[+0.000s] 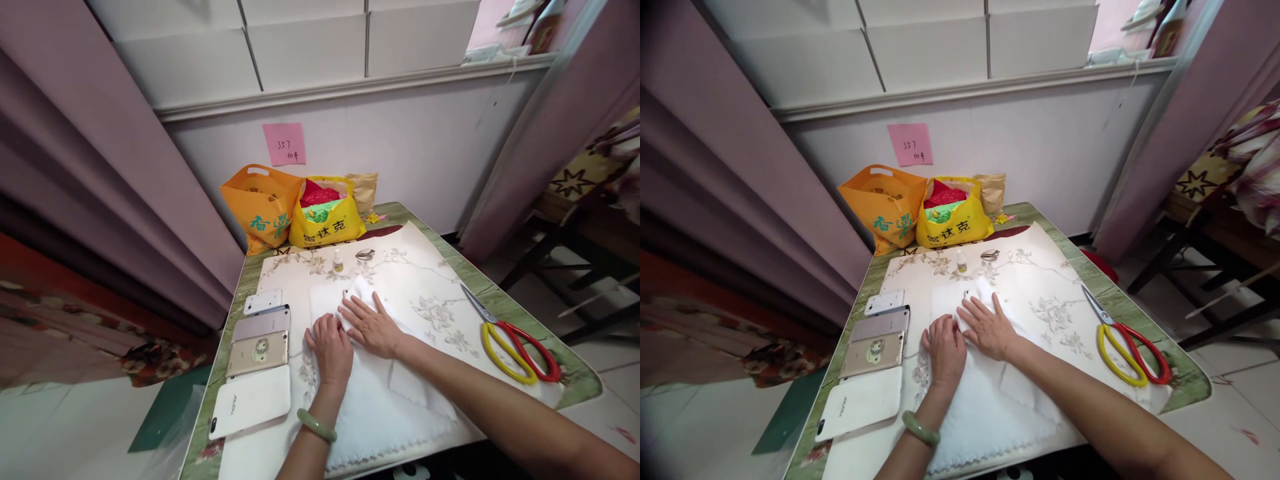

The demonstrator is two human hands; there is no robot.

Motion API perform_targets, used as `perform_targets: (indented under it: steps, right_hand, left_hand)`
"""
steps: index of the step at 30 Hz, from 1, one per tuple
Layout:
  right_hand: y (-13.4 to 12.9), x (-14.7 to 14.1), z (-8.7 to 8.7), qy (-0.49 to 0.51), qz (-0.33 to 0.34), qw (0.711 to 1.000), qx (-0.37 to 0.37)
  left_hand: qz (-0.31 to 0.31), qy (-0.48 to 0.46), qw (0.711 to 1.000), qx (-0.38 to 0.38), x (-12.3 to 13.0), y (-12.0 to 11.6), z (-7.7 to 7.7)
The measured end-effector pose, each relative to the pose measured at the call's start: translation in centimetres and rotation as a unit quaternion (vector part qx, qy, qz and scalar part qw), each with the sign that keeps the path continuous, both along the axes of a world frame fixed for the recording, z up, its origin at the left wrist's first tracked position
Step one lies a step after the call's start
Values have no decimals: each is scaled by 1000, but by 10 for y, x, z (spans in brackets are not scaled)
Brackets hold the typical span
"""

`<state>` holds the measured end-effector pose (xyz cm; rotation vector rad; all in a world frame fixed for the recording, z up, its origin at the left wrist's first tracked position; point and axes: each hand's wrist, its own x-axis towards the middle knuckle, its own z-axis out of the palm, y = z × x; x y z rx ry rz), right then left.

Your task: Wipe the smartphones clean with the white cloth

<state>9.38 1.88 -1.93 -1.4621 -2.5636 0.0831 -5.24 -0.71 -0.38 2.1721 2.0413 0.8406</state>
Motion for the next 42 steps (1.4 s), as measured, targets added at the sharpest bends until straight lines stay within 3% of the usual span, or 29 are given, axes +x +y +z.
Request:
perform_targets:
  steps: [8, 13, 17, 22, 27, 33, 39, 42]
  right_hand:
    - [52, 0, 7, -1, -126, 990, -70]
    - [35, 14, -2, -4, -172, 985, -16]
    - [-5, 22, -6, -10, -153, 988, 28]
    - [-33, 8, 1, -9, -55, 997, 59]
    - [-11, -7, -2, 15, -34, 999, 19]
    - [18, 3, 0, 9, -27, 999, -45]
    - [30, 12, 0, 10, -148, 988, -48]
    - [22, 20, -3, 1, -154, 988, -21]
  left_hand:
    - [-6, 6, 1000, 17, 0, -3, 1]
    - [-8, -7, 1000, 4, -1, -4, 1]
    - [-7, -8, 1000, 5, -1, -3, 3]
    - [-9, -10, 1000, 2, -1, -1, 4]
    - [-2, -34, 999, 2, -2, 2, -2]
    - [0, -18, 1000, 7, -1, 0, -1]
    - [-1, -17, 1000, 8, 0, -2, 2]
    - [-3, -20, 1000, 5, 0, -2, 3]
